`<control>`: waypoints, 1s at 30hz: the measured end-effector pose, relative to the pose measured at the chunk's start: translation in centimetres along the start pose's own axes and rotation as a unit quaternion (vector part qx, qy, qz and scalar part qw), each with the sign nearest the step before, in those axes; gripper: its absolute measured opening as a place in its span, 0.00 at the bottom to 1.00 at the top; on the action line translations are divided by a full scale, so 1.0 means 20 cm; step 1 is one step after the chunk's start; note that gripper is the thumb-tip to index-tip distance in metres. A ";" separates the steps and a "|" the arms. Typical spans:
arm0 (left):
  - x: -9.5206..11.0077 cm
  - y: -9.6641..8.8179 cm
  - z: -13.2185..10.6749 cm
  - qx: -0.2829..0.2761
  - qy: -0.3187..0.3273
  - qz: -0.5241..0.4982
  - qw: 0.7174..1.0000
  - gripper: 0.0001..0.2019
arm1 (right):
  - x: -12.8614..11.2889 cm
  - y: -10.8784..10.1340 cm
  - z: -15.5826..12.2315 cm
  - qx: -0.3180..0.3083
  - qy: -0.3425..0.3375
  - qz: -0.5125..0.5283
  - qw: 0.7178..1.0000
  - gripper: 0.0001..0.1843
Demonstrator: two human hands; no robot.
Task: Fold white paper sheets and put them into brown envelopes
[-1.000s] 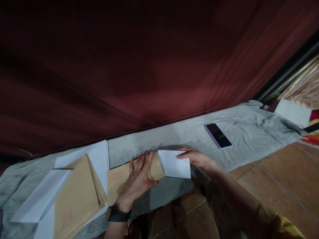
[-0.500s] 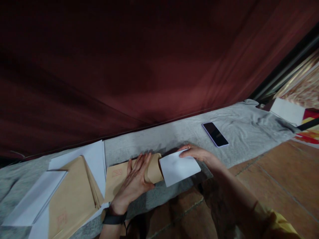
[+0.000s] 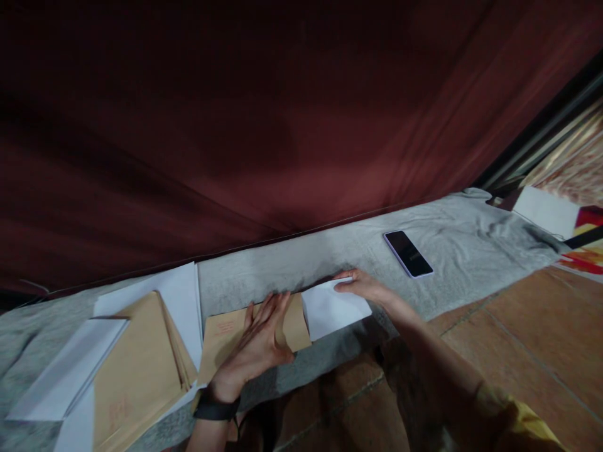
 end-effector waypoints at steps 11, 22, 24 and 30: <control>-0.06 0.03 0.02 -0.029 -0.004 -0.042 0.999 0.60 | -0.03 0.04 -0.02 0.051 -0.104 -0.021 0.993 0.11; -0.03 0.02 0.02 -0.030 -0.010 -0.027 0.999 0.59 | -0.03 0.07 -0.06 0.109 -0.183 -0.088 0.973 0.15; -0.02 0.02 0.02 -0.028 -0.010 -0.025 0.999 0.60 | -0.02 0.07 -0.07 0.108 -0.186 -0.087 0.973 0.14; -0.02 0.03 0.02 -0.018 0.000 -0.021 1.000 0.59 | 0.01 0.09 -0.08 0.052 -0.132 -0.042 0.989 0.12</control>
Point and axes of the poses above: each hand's wrist, its own z-axis towards the middle knuckle, its own y-axis out of the palm, x = y × z, the point moved 3 cm from there along z, towards the middle knuckle, and after that the axes turned 11 degrees about x, right-handed, at the moved point
